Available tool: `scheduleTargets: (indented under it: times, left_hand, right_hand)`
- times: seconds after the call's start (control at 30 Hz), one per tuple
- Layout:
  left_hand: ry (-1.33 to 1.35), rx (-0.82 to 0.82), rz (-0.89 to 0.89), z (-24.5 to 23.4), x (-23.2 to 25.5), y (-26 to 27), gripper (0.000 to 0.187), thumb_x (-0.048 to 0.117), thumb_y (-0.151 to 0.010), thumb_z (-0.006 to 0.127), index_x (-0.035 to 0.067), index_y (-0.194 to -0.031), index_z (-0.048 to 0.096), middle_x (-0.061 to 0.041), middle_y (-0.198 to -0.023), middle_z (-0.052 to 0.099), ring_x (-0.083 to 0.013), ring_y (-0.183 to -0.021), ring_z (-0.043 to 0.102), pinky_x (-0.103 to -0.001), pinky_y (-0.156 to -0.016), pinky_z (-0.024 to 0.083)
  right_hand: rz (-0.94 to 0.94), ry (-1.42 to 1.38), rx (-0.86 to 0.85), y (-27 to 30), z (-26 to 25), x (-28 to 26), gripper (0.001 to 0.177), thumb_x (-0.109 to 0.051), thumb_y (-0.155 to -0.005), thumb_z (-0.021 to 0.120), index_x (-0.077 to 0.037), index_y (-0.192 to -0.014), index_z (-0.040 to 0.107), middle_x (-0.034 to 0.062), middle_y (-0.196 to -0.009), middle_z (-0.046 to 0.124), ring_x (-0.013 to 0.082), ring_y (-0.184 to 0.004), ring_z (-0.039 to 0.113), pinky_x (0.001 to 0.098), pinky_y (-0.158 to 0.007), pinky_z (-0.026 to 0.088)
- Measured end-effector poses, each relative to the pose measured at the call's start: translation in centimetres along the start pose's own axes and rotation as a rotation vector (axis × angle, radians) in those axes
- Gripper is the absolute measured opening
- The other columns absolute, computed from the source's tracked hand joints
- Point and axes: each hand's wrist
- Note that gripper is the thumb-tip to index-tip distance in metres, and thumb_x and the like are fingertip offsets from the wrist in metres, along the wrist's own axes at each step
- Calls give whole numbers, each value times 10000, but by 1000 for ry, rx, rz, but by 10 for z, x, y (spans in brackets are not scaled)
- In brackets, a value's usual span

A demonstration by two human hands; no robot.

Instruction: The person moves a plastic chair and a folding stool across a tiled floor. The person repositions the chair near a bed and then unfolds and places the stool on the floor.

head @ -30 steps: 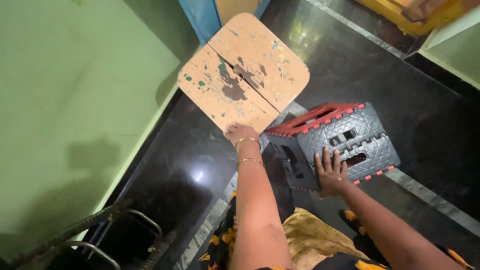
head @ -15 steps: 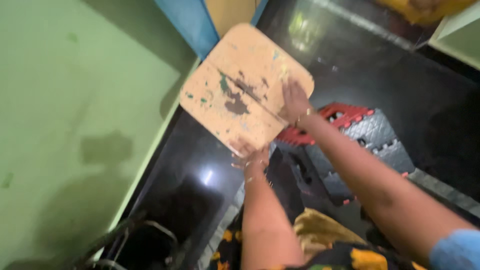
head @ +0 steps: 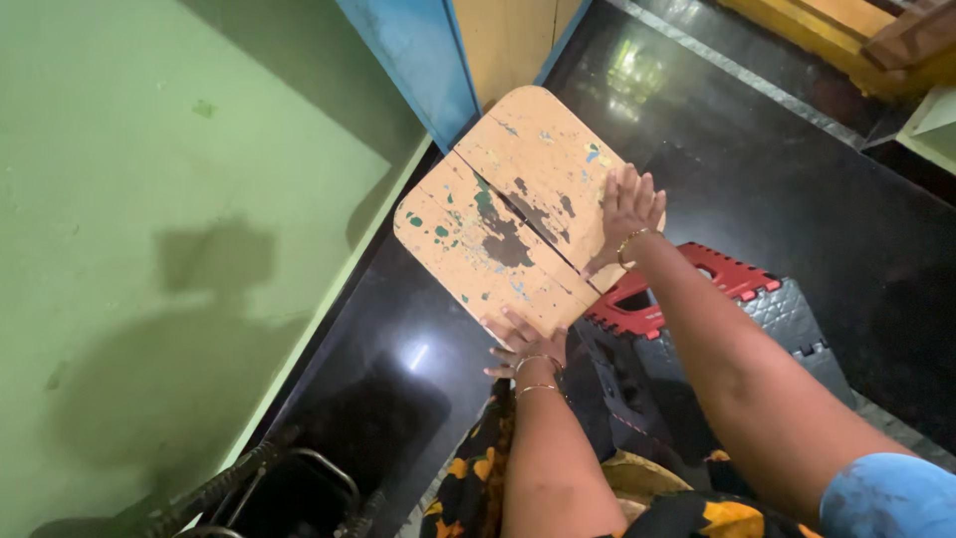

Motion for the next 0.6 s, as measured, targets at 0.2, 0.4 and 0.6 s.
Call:
scheduleTargets:
  times: [0.2,0.4,0.6]
  left_hand:
    - [-32,-2,2,1,-1,1,1154,762,-927,478,224,-1598,-291,-171,-1633,-417,-504,-1560,-4,-738,-1171,-59]
    - [-7,-21,-16,-1,2,10,1131,758,-932,466,233,-1601,-277,-167,-1634,-410,-489,-1568,-2,-742,-1182,-49]
    - [-2,-15,3,-1,-1,8,1147,754,-933,471,217,-1594,-298,-166,-1606,-448,-491,-1567,-14,-731,-1180,-68]
  right_hand:
    - [-10,-174,85,-11,-5,19,1729,-636,-331,971,-152,-1630,-64,149,-1665,136,412,-1505,208,605,-1148,271]
    - [93,-240,14,-31,-3,28,1682,-614,-371,991,-159,-1640,-14,143,-1553,309,390,-1420,349,598,-1071,392]
    - [104,-236,52,-29,3,29,1616,-615,-369,990,-148,-1619,79,154,-1488,369,377,-1411,376,575,-1074,408]
Point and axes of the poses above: each hand's wrist, its own y-axis away from the middle knuckle, its own z-axis out of the palm, x = y × z
